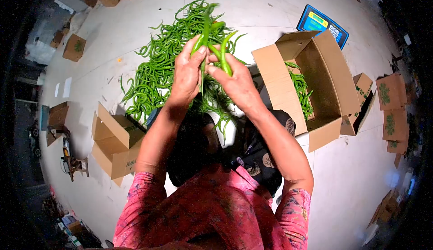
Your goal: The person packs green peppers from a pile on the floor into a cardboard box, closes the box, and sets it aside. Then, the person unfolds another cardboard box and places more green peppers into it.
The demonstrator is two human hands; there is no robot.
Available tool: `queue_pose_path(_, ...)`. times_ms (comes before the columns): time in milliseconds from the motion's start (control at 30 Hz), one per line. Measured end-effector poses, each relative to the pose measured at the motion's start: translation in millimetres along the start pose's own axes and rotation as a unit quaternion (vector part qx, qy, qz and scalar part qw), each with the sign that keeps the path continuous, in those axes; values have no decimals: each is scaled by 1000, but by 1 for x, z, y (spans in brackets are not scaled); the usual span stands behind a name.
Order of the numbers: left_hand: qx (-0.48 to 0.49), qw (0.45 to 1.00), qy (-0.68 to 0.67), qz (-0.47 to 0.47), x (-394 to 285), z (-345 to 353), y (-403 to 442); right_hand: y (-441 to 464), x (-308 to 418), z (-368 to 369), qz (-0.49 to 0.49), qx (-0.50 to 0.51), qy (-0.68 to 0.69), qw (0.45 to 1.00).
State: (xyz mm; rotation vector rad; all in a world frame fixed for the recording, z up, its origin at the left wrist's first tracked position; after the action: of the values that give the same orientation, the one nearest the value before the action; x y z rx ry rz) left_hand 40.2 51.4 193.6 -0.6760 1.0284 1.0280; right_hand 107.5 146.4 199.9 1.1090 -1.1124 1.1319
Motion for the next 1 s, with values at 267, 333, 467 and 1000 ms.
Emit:
queue_pose_path(267, -108, 969, 205, 89, -34, -5, -14, 7, -28, -42, 93, -81, 302, 945)
queue_pose_path(333, -65, 847, 434, 299, -50, 36, -32, 9, -25, -40, 75, -73, 327, 939)
queue_pose_path(467, 56, 839, 421, 340, -19, 78, -52, 11, -20, -58, 32, -83, 255, 963)
queue_pose_path(1000, 52, 894, 417, 153, -28, 38, -19, -49, 89, -217, -57, -258, -131, 955)
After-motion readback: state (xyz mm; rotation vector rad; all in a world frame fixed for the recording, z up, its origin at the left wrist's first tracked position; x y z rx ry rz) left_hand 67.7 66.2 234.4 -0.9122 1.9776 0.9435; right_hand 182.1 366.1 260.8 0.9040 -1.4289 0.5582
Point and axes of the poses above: each hand's wrist, its own y-axis towards the middle knuckle, its own z-axis out of the palm, x = y × z, the point moved 10 cm from there along y, towards the middle knuckle, and after that the axes turned 5 degrees about -z, right-handed, at the moved point
